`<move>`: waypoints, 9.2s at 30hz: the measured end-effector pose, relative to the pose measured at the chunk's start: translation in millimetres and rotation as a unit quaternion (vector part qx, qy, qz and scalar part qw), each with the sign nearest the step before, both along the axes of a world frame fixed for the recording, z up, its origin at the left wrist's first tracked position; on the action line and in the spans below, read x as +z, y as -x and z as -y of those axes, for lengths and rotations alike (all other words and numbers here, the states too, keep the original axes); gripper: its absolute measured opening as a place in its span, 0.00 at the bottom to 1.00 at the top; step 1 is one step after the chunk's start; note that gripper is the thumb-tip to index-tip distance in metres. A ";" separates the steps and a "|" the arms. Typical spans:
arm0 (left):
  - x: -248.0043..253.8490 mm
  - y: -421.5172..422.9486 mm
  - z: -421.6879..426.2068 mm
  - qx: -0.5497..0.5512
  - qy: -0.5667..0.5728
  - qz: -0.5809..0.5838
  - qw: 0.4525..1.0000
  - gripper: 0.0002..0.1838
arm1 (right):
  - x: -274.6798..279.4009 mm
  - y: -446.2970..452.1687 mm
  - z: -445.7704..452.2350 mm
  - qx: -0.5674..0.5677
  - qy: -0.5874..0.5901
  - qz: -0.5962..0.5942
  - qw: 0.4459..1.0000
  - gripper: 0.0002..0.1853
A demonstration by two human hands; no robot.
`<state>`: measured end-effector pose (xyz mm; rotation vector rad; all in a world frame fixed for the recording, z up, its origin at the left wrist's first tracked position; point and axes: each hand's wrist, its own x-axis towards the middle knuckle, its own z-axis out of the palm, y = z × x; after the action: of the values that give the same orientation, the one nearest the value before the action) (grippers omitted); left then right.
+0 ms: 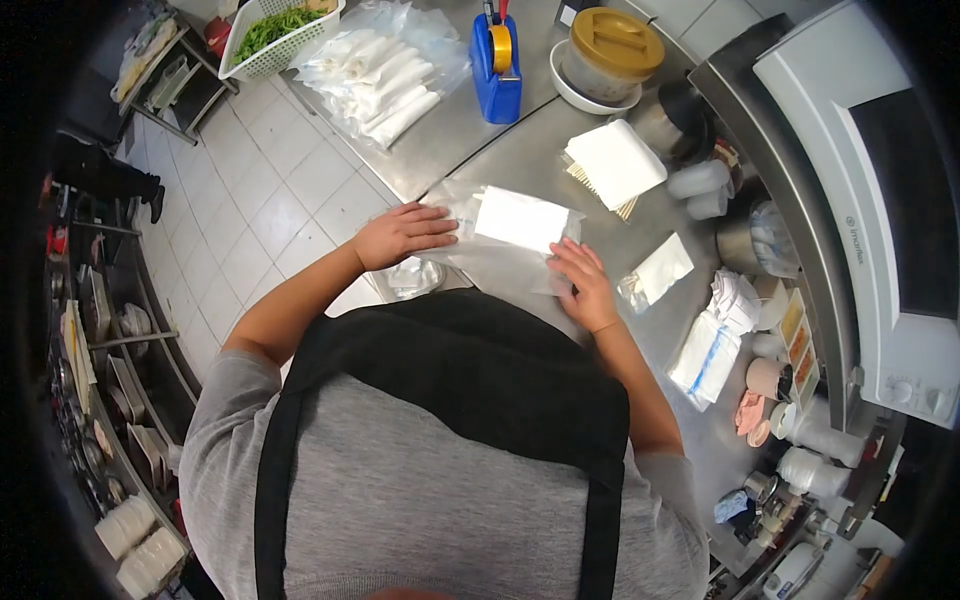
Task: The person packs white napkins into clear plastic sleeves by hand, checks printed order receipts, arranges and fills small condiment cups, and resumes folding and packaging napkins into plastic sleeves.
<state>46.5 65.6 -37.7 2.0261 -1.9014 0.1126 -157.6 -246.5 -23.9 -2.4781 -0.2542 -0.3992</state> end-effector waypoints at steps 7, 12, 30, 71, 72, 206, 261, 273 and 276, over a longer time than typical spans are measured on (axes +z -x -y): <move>-1.9 8.9 2.7 0.045 0.054 -0.135 0.988 0.22 | -17.1 -3.7 8.3 -0.083 -0.114 -0.028 0.990 0.10; -15.7 0.0 -4.6 0.112 0.065 -0.167 0.977 0.26 | -23.5 -4.2 12.2 -0.155 -0.288 -0.079 0.942 0.07; 18.0 0.9 46.1 0.038 -0.048 -0.123 0.991 0.25 | -0.2 3.0 19.5 -0.041 -0.090 -0.063 0.993 0.08; -15.7 25.3 24.7 0.215 0.152 -0.283 0.922 0.07 | -8.2 -4.1 9.5 -0.209 -0.089 -0.027 0.973 0.06; -16.6 26.1 30.2 0.248 0.161 -0.308 0.904 0.05 | -11.6 -8.5 9.4 -0.231 -0.103 -0.027 0.967 0.06; 8.7 68.6 99.5 0.106 0.066 -0.079 0.989 0.17 | -14.9 -5.3 10.4 -0.074 -0.109 -0.019 0.991 0.09; -14.0 72.4 106.8 0.119 0.106 0.023 0.987 0.09 | 6.9 -21.0 21.2 0.130 0.097 -0.008 0.987 0.19; -5.6 80.9 116.6 0.222 0.106 -0.230 0.942 0.12 | -19.5 -41.9 24.5 -0.030 -0.080 -0.050 0.995 0.07; -8.2 83.5 122.7 0.286 0.103 -0.275 0.912 0.10 | -20.6 -47.3 22.0 -0.060 -0.100 -0.060 0.991 0.09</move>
<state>-37.0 -57.1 -45.9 2.1096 -0.8932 -0.1013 -110.3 -268.5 -44.5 -2.3154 -0.0152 -0.3083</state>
